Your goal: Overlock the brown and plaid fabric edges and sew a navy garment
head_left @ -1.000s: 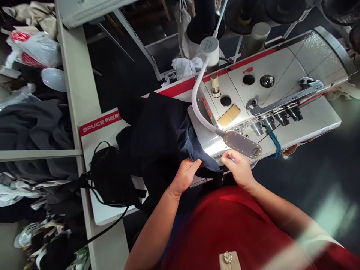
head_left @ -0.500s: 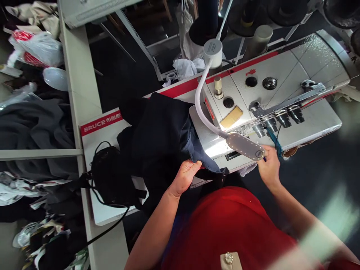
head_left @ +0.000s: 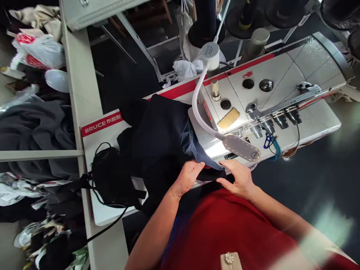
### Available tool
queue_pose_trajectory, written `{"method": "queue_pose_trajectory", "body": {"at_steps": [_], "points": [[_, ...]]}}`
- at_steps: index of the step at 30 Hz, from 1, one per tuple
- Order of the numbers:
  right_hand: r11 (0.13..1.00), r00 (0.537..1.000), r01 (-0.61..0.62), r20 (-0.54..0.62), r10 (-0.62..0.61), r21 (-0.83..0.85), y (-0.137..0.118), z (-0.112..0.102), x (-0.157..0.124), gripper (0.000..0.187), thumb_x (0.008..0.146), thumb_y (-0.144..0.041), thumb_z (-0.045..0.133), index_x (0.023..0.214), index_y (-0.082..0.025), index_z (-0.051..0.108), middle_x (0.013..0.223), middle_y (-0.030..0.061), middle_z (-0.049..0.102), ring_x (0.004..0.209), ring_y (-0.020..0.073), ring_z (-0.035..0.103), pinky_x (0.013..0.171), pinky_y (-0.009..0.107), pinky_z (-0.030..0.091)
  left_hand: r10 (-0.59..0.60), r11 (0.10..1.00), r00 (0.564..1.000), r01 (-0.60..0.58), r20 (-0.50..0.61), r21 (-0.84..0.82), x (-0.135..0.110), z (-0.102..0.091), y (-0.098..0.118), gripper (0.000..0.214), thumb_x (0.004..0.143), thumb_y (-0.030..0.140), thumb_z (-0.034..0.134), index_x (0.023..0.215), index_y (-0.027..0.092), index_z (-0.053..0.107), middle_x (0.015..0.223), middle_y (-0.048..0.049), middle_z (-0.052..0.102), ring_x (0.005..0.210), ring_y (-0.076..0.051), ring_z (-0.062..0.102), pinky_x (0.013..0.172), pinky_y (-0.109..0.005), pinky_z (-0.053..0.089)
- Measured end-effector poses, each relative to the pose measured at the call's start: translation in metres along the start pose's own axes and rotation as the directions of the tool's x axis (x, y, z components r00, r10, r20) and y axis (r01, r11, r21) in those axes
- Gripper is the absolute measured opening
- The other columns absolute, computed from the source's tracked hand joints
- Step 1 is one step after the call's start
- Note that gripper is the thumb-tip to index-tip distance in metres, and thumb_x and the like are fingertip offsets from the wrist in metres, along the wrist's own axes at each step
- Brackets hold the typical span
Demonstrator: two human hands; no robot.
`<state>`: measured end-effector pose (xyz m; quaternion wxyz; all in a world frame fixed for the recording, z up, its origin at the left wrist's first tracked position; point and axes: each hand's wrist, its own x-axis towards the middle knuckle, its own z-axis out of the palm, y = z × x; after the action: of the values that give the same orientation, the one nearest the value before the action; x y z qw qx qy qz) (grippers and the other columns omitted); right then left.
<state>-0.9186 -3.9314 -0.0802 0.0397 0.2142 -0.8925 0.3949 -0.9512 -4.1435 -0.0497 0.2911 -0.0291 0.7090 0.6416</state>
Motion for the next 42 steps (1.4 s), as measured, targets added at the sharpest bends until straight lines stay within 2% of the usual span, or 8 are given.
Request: {"method": "queue_pose_trajectory", "body": {"at_steps": [6,16,22,25,29,34,38,42], "points": [[0.998,0.996,0.022,-0.084,-0.017,0.055,-0.008,0.018,0.013,0.039,0.084,-0.01,0.054,0.12,-0.023,0.055,0.097,0.0033,0.069,0.083,0.0149,0.066,0.072,0.026,0.052,0.058,0.994,0.998,-0.057,-0.012,0.089,-0.004,-0.002,-0.002,0.036,0.092,0.039,0.044,0.092,0.016,0.072,0.089,-0.0061,0.07,0.088,-0.018,0.063,0.084,-0.029,0.047],[0.987,0.952,0.153,-0.261,-0.161,-0.05,-0.005,0.024,0.007,0.032,0.084,-0.009,0.054,0.107,-0.028,0.067,0.086,0.0013,0.069,0.072,0.0116,0.063,0.062,0.023,0.047,0.098,0.989,0.994,-0.092,-0.043,0.12,-0.003,0.0,-0.005,0.035,0.092,0.038,0.044,0.097,0.017,0.071,0.092,-0.0066,0.068,0.087,-0.019,0.061,0.089,-0.033,0.045],[0.993,0.966,0.119,-0.233,-0.116,-0.001,-0.005,0.025,0.005,0.032,0.084,-0.011,0.053,0.103,-0.031,0.07,0.086,0.0009,0.07,0.073,0.0133,0.064,0.061,0.024,0.048,0.093,0.989,0.995,-0.088,-0.036,0.117,0.0,-0.001,-0.006,0.037,0.091,0.04,0.043,0.098,0.015,0.07,0.091,-0.0076,0.068,0.087,-0.021,0.062,0.087,-0.036,0.047],[0.983,0.985,-0.057,-0.153,0.085,0.176,-0.007,0.025,0.01,0.027,0.084,-0.015,0.054,0.103,-0.026,0.07,0.092,0.0043,0.07,0.081,0.0168,0.065,0.07,0.028,0.05,0.123,0.987,0.992,-0.12,-0.017,0.102,-0.002,-0.002,-0.002,0.034,0.091,0.037,0.044,0.094,0.017,0.071,0.088,-0.0069,0.069,0.086,-0.021,0.063,0.087,-0.035,0.048],[0.646,0.862,-0.481,0.184,0.473,0.593,-0.012,0.017,0.029,0.02,0.082,-0.031,0.059,0.098,-0.023,0.07,0.09,0.0047,0.069,0.09,0.0215,0.063,0.082,0.036,0.05,0.316,0.949,0.948,-0.315,-0.05,0.027,-0.006,-0.011,0.013,0.029,0.092,0.031,0.044,0.088,0.018,0.069,0.087,-0.0074,0.069,0.088,-0.02,0.063,0.086,-0.036,0.048],[0.128,0.724,-0.586,0.446,0.526,0.8,-0.019,0.0,0.047,0.038,0.069,-0.038,0.072,0.104,-0.024,0.068,0.095,0.0034,0.07,0.107,0.0246,0.057,0.095,0.042,0.044,0.49,0.87,0.813,-0.481,-0.313,0.111,-0.008,-0.024,0.023,0.023,0.092,0.028,0.046,0.095,0.018,0.066,0.092,-0.0074,0.065,0.09,-0.018,0.061,0.082,-0.032,0.049],[-0.03,0.688,-0.601,0.536,0.49,0.799,-0.024,-0.003,0.048,0.042,0.066,-0.035,0.074,0.106,-0.022,0.067,0.101,0.0055,0.069,0.107,0.0242,0.057,0.094,0.04,0.045,0.553,0.805,0.768,-0.391,-0.324,0.447,-0.004,-0.014,0.024,0.024,0.087,0.02,0.054,0.11,0.021,0.06,0.109,-0.0064,0.058,0.081,-0.012,0.059,0.069,-0.023,0.05],[-0.066,0.693,-0.618,0.582,0.424,0.783,-0.022,0.001,0.043,0.037,0.07,-0.034,0.07,0.104,-0.019,0.067,0.103,0.0064,0.069,0.094,0.0226,0.062,0.085,0.039,0.051,0.679,0.564,0.713,-0.352,-0.177,0.747,0.006,0.001,0.034,0.034,0.086,0.02,0.056,0.12,0.025,0.056,0.126,-0.0072,0.051,0.09,-0.013,0.059,0.083,-0.026,0.05]]}}
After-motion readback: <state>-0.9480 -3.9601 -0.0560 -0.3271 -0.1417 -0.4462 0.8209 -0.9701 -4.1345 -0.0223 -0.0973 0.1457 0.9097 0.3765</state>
